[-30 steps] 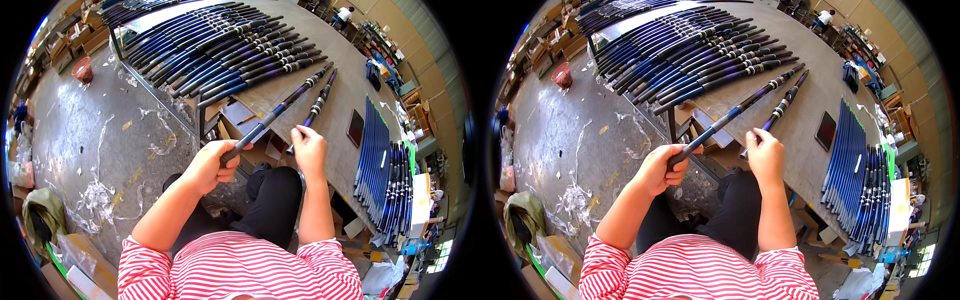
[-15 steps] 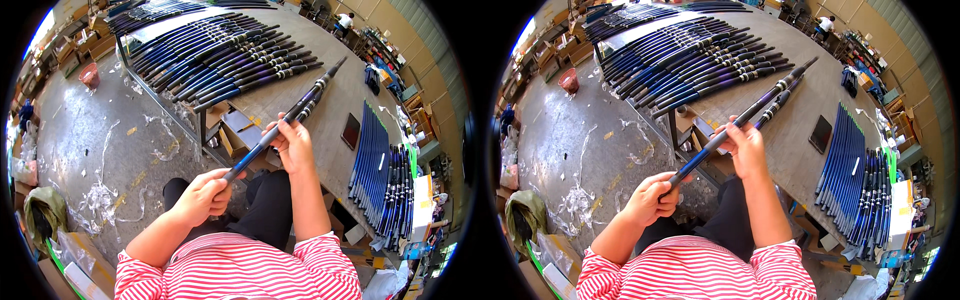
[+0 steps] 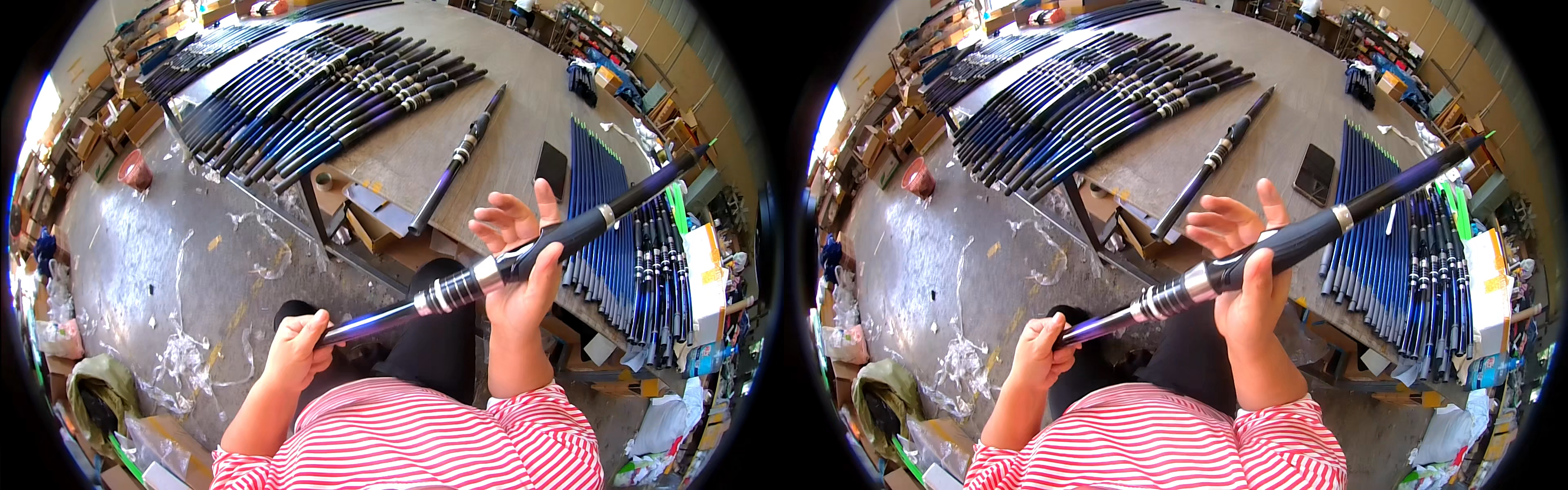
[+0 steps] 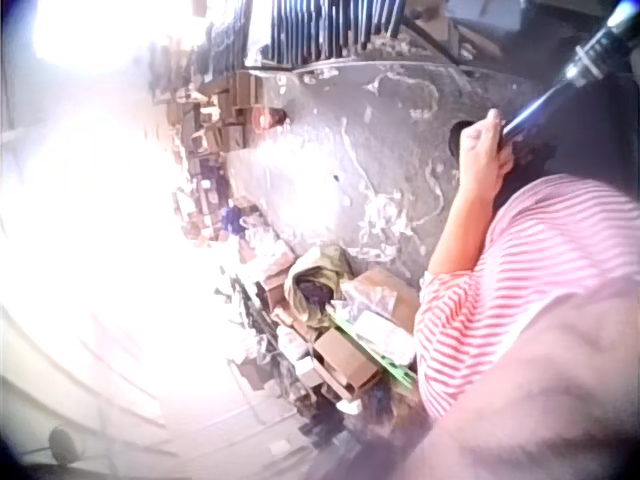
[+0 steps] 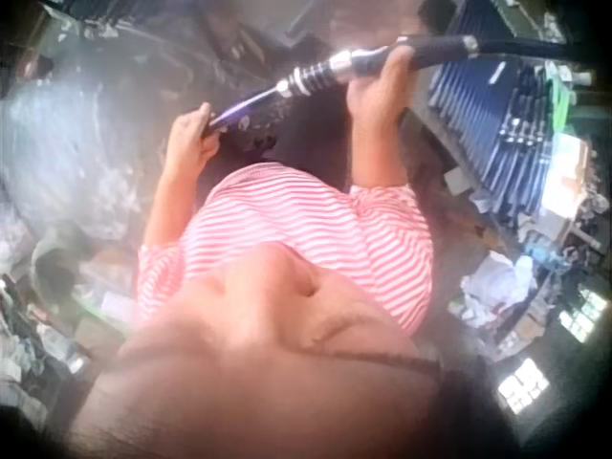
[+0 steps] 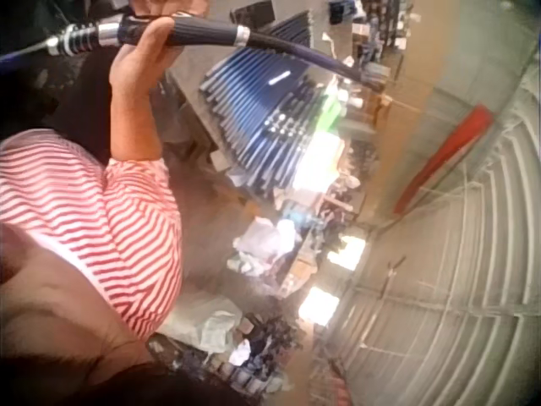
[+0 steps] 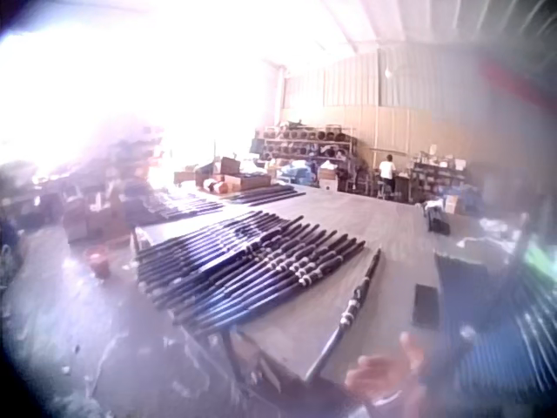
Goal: The person handles several blue fishing pole sections on a table, uses a white marker to write on one section, and then lifts two assembled poles.
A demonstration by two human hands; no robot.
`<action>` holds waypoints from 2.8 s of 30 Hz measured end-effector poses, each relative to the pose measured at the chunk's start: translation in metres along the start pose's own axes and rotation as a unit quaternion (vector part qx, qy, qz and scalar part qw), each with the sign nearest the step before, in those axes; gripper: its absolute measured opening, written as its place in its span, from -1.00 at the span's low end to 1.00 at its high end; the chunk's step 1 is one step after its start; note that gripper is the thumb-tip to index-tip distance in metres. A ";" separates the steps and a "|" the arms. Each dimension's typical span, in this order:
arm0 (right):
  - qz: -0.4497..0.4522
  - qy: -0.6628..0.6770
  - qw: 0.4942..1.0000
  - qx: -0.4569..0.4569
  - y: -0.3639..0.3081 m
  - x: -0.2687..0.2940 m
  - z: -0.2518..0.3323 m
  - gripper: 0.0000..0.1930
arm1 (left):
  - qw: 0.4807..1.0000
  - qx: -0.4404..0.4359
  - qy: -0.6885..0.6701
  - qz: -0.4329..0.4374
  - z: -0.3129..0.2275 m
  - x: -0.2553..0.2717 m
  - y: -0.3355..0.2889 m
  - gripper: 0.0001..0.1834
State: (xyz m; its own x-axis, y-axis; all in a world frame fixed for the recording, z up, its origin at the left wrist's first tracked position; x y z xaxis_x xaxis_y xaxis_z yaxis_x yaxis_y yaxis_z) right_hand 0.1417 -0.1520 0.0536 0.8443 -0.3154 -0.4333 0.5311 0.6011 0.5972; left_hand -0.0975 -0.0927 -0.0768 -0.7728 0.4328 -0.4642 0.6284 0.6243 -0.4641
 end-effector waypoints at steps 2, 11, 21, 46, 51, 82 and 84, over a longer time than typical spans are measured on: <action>-0.009 0.002 1.000 -0.015 -0.004 0.014 -0.005 -0.29 | 1.000 0.000 0.019 -0.017 -0.002 0.003 0.005 -0.55; -0.136 0.060 0.986 -0.079 0.002 0.082 -0.021 -0.54 | 0.913 -0.176 0.113 -0.350 -0.038 0.156 -0.033 -0.62; 0.027 0.205 0.927 -0.311 -0.066 0.010 -0.101 -0.65 | 0.914 -0.384 -0.122 0.035 -0.092 0.112 -0.054 -0.46; 0.286 0.185 0.779 -0.527 -0.169 -0.034 -0.110 -0.54 | 0.848 -0.463 0.252 -0.049 -0.127 -0.036 -0.062 -0.31; 0.231 0.232 0.898 -0.294 -0.110 -0.059 -0.073 -0.58 | 0.955 -0.290 0.060 -0.021 -0.051 -0.050 -0.005 -0.70; 0.034 -0.035 0.975 -0.215 0.018 0.021 -0.043 -0.63 | 0.963 -0.055 0.259 0.052 0.000 0.064 -0.038 -0.59; -0.021 -0.080 0.973 -0.217 0.055 0.072 -0.047 -0.66 | 0.942 -0.048 0.330 -0.031 -0.004 0.125 -0.075 -0.49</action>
State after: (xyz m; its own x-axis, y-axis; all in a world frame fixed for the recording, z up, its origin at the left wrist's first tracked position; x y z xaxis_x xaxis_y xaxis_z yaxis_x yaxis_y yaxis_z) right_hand 0.2279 -0.1076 0.0236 0.8411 -0.4360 -0.3201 0.5146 0.8274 0.2250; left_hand -0.2418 -0.0831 -0.0974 -0.7143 0.6843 0.1467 0.5940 0.7037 -0.3898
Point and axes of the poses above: each hand's wrist, its own y-axis towards the middle knuckle, its own x-axis out of the back of the hand, z = x × y, the point moved 7 cm from there along y, towards the middle knuckle, and after that the axes turned 5 degrees about x, right-handed, at the moved point
